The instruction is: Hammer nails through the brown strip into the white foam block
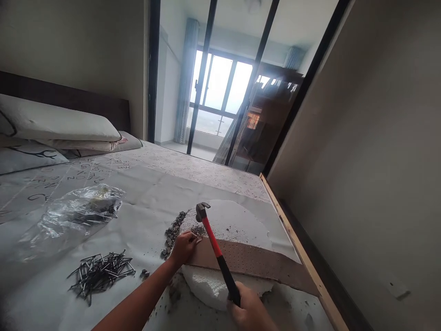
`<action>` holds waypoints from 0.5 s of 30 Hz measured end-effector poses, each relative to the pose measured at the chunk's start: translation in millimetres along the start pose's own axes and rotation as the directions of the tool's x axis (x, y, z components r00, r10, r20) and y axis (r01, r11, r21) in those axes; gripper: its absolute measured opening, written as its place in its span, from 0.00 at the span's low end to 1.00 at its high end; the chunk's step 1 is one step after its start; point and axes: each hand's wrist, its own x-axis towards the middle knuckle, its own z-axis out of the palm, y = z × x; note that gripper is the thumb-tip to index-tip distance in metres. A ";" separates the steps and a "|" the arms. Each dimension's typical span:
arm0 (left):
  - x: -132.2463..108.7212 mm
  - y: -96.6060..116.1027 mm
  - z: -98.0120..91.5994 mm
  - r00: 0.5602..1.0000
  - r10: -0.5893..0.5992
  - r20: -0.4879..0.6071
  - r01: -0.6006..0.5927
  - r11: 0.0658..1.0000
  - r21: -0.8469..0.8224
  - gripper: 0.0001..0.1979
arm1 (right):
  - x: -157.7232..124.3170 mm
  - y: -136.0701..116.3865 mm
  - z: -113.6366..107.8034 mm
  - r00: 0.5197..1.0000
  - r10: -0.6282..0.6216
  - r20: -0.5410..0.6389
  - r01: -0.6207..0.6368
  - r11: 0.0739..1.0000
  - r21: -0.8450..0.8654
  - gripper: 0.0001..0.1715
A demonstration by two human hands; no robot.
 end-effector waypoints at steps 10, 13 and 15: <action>0.4 -1.5 -1.1 1.000 0.002 0.025 -0.001 1.000 -0.010 0.11 | 6.0 13.7 9.0 0.998 -0.010 -0.068 0.016 0.997 0.079 0.04; 0.3 0.1 -2.2 0.999 -0.036 0.028 0.036 0.999 0.005 0.10 | 6.7 7.0 13.6 0.995 0.082 0.049 -0.086 0.993 0.078 0.03; 0.3 1.4 -3.4 0.999 -0.047 0.027 0.047 0.999 -0.004 0.09 | 6.6 2.4 13.7 0.992 0.093 0.086 -0.101 0.990 0.098 0.03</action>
